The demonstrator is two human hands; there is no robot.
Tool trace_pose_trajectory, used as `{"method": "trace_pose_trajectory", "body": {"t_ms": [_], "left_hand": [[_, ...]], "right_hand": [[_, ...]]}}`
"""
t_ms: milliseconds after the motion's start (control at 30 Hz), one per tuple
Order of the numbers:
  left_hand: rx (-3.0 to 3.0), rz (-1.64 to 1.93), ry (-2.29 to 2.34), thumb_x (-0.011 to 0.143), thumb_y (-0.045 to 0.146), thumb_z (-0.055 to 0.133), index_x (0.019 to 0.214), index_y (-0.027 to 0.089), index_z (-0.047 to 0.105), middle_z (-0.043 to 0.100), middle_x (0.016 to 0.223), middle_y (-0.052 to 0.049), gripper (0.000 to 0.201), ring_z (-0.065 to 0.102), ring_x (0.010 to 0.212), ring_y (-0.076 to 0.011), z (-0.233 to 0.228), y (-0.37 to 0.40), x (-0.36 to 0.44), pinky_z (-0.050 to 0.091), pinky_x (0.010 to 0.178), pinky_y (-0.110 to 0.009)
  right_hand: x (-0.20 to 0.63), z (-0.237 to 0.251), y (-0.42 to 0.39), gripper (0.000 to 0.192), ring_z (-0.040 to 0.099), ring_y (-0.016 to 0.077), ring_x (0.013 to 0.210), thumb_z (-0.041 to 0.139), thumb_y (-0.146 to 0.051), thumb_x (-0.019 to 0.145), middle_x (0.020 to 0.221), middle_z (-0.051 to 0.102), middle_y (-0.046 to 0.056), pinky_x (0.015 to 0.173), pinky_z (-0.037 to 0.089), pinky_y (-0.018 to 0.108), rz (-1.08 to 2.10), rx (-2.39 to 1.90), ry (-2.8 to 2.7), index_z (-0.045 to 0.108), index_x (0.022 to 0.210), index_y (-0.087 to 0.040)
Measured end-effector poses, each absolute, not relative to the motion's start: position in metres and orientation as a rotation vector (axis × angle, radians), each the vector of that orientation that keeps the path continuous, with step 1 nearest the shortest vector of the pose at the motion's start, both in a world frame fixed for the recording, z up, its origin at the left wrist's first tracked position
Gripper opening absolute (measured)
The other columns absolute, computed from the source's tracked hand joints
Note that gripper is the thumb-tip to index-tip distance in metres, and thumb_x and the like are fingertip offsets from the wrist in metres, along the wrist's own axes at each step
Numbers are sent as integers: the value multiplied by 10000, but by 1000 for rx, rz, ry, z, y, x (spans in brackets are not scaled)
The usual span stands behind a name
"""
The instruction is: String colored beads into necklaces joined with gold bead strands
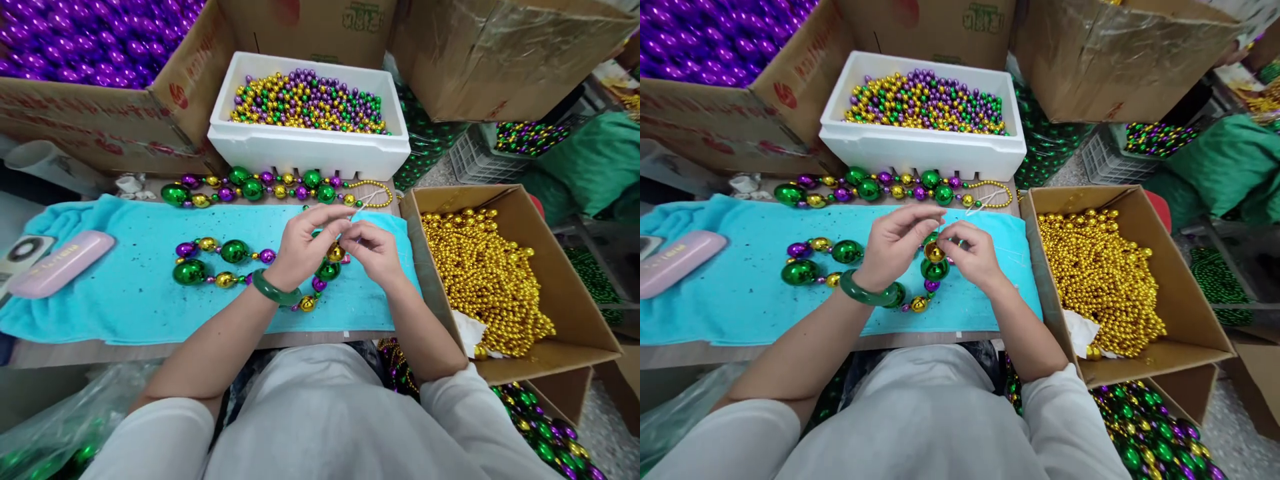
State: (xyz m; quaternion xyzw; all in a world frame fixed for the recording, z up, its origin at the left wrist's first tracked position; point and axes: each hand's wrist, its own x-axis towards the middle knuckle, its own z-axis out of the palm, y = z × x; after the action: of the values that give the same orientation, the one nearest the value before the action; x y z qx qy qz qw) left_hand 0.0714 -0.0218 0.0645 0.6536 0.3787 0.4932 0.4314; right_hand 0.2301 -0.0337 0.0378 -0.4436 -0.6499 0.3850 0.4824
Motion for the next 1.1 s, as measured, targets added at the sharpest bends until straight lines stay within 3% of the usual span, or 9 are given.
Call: {"method": "trace_pose_trajectory", "body": {"t_ms": [67,133,267,367,500,633,800,967,1100], "left_hand": [[1639,1126,1003,811,310,649,1141,239,646,674,1078,-58,338,619,997,-210,50,-33,58,468,905,-348],[1730,954,1097,762,357,699,1165,240,623,663,1117,-69,427,603,1044,-241,29,-46,44,452,938,-373],[1851,782,1305,805,412,630,1119,232,639,671,1062,-83,361,600,1008,-265,-12,-60,32,442,926,-409],[1881,800,1417,837,390,575,1081,203,653,669,1018,-108,317,599,973,-278,-30,-49,41,432,916,-420],[1953,821,1463,825,328,573,956,208,683,661,908,-97,209,593,904,-279,-36,-29,57,431,879,-406],[2102,748,1488,846,361,549,887,201,686,628,836,-99,215,567,843,-273,-33,-32,73,415,845,-406],[2167,633,1430,845,404,557,911,171,687,613,841,-119,275,542,839,-273,-34,-48,99,409,815,-400],[2084,657,1404,802,414,624,980,170,670,619,866,-113,306,550,861,-265,-44,-50,112,417,834,-389],[1933,769,1357,784,392,651,1044,189,646,640,965,-115,329,574,945,-283,-43,-44,106,423,891,-416]], "right_hand": [[234,29,-35,156,551,147,706,619,-329,778,725,613,16,652,451,285,938,-1146,-1494,616,692,-199],[238,14,-37,162,532,137,655,611,-344,768,704,607,16,603,436,272,975,-1263,-1400,602,705,-194],[240,-26,-40,197,480,113,539,598,-382,729,631,580,6,487,377,239,1177,-1438,-1227,568,694,-191],[241,-48,-40,197,496,118,535,592,-390,706,645,595,7,491,397,240,1186,-1480,-1114,554,711,-196],[254,-49,-21,156,572,157,665,539,-342,750,733,651,25,647,467,278,864,-1638,-1278,591,769,-196],[272,-29,24,189,619,217,900,495,-283,807,916,703,84,818,448,321,546,-1973,-1618,655,816,-184],[269,-24,73,289,635,304,936,589,-395,760,965,699,184,761,447,351,753,-2367,-1757,692,830,-134],[259,-39,83,137,634,215,747,611,-202,698,777,695,124,651,430,274,913,-2266,-1763,682,742,-94],[261,-29,67,192,586,140,694,549,-279,796,735,661,34,616,407,224,900,-2045,-1766,653,750,-123]]}}
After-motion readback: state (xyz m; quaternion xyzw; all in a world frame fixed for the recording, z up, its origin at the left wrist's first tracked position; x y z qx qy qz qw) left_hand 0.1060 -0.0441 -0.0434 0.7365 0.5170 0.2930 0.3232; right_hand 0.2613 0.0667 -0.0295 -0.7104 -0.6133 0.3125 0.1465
